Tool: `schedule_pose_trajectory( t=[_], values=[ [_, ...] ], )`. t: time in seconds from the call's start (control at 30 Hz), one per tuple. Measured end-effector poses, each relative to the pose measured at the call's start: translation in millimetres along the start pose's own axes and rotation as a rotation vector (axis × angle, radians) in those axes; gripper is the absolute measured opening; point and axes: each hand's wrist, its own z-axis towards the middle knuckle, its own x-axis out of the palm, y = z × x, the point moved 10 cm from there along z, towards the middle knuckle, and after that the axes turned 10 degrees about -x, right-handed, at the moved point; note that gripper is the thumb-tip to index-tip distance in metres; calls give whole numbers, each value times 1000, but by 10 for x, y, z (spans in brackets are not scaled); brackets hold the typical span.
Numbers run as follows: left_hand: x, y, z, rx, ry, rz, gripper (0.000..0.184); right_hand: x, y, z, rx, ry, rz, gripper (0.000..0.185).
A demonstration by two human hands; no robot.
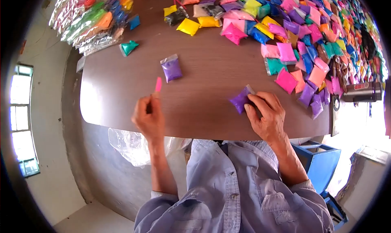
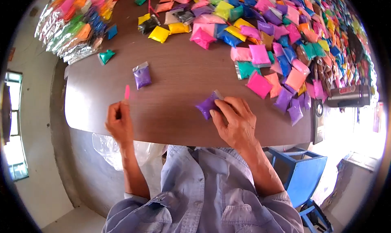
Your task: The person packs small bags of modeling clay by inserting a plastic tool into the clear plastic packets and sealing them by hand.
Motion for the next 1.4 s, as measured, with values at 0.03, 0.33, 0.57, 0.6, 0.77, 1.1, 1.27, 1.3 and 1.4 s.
schedule_pose_trajectory(
  t=[0.03, 0.33, 0.57, 0.6, 0.77, 1.1, 1.27, 1.3, 1.4],
  values=[
    [-62, 63, 110, -10, -14, 1, 17, -20, 14, 5, 22, -4, 5, 27],
    [20, 309, 908, -82, -37, 97, 23, 196, 218, 120, -13, 148, -56, 44],
    [507, 178, 1095, 24, 106, -3, 13, 661, 271, 708, -107, 210, -53, 39],
    [536, 122, 1039, 16, 107, -6, 13, 725, 289, 796, -132, 202, -38, 38],
    [786, -221, 847, 239, 224, 19, 10, 988, 374, 1042, -216, 200, -13, 35],
    [977, -420, 682, 314, 277, 43, 10, 1117, 353, 1057, -198, 221, -2, 34],
    [1023, -413, 652, 292, 285, 92, 10, 1125, 361, 1038, -185, 210, 8, 35],
    [1031, -417, 641, 295, 286, 91, 10, 1121, 369, 1034, -180, 210, 10, 35],
    [1013, -376, 657, 247, 269, 32, 10, 1107, 372, 1024, -178, 202, 8, 36]
  ],
)
